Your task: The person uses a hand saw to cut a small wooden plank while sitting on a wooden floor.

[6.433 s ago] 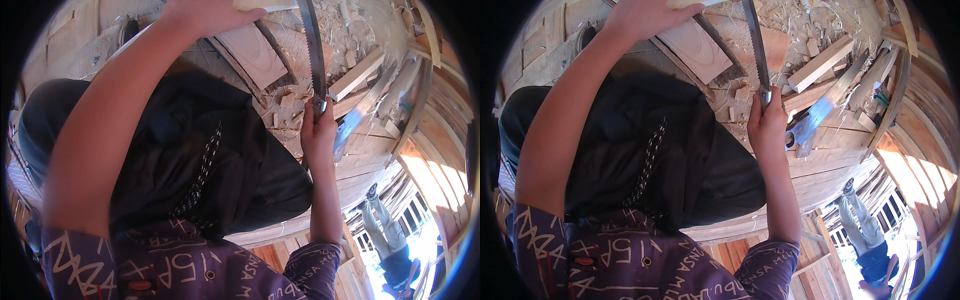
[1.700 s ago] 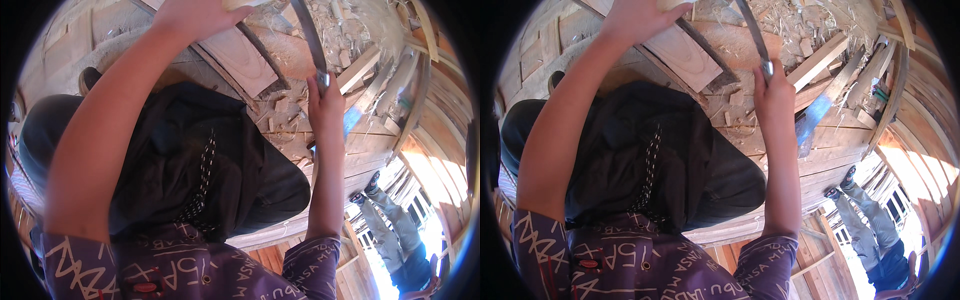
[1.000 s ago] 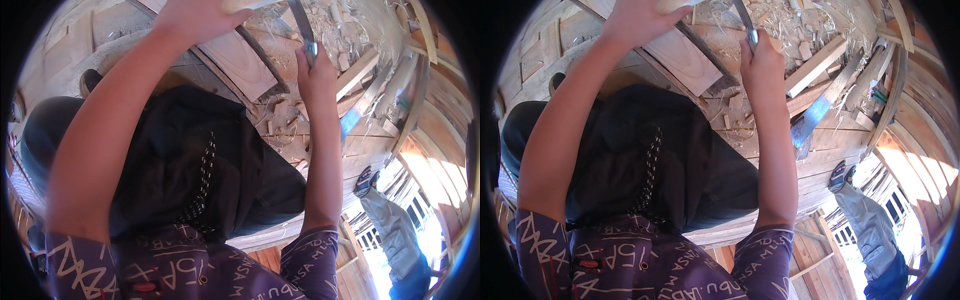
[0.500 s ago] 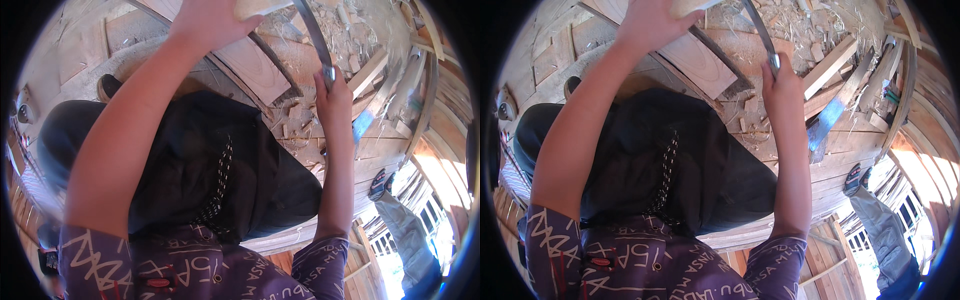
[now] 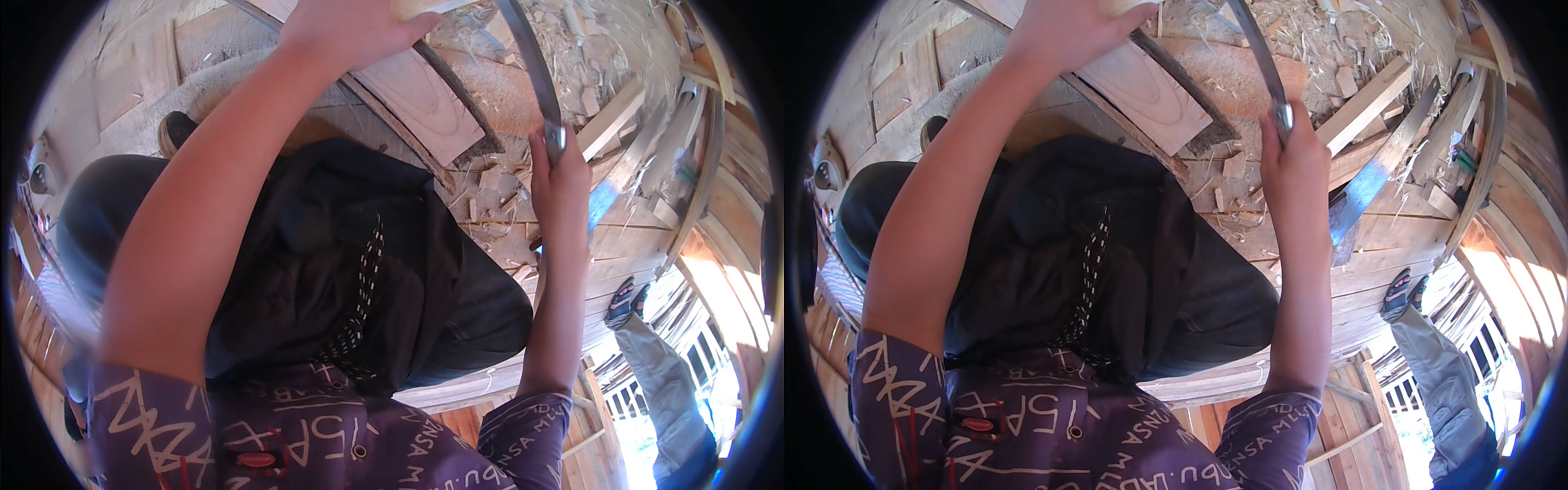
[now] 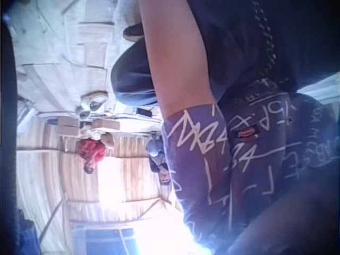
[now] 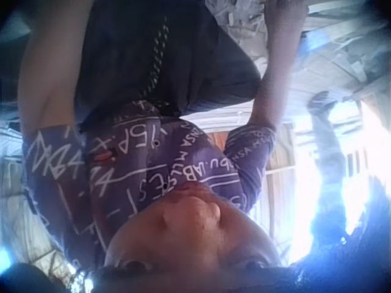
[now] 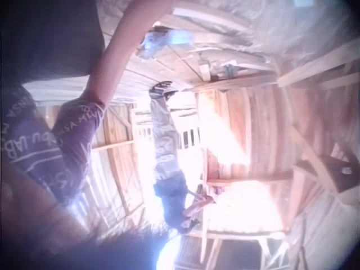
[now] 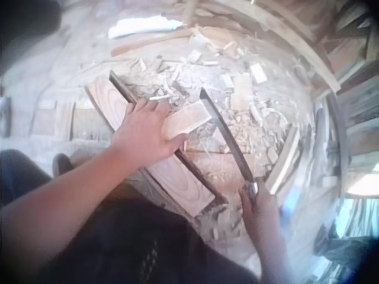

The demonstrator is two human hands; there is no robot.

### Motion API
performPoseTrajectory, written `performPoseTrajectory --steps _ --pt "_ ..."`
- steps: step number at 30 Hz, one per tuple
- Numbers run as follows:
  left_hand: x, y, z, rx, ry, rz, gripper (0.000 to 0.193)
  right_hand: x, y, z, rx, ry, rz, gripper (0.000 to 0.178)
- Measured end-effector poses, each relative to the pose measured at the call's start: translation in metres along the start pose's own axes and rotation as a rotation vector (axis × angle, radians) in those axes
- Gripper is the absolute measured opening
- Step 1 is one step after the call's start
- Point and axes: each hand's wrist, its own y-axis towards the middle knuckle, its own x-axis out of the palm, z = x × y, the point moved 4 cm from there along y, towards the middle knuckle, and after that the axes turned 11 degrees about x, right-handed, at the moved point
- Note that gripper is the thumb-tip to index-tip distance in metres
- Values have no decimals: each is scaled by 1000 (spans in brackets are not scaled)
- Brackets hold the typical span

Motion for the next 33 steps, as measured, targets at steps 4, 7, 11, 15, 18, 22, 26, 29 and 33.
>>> performPoseTrajectory --steps 4,7,11,15,18,22,26,29,33 --pt "-3 7 8 35 -13 -20 57 16 50 -25 -154 -27 72 21" --pt "-4 7 8 52 -27 -1 57 19 58 -35 -195 2 88 21" --pt "-5 1 2 -4 -4 -30 56 8 19 -19 -59 1 14 19" --pt "-2 1 0 9 6 -9 56 -4 -8 -4 -31 -38 34 19" --pt "-4 3 1 26 -42 5 56 -3 19 -10 -80 -17 9 21" --pt "-2 5 4 40 -65 -6 58 18 67 -38 -210 -32 73 23" --pt "-3 3 -1 26 -48 -9 57 17 49 -30 -181 16 67 22" --pt "-4 -2 -5 -8 -60 -45 57 2 2 13 13 -38 0 21" --pt "-4 -1 2 -6 -64 -39 55 -10 -19 24 99 -13 -20 21"
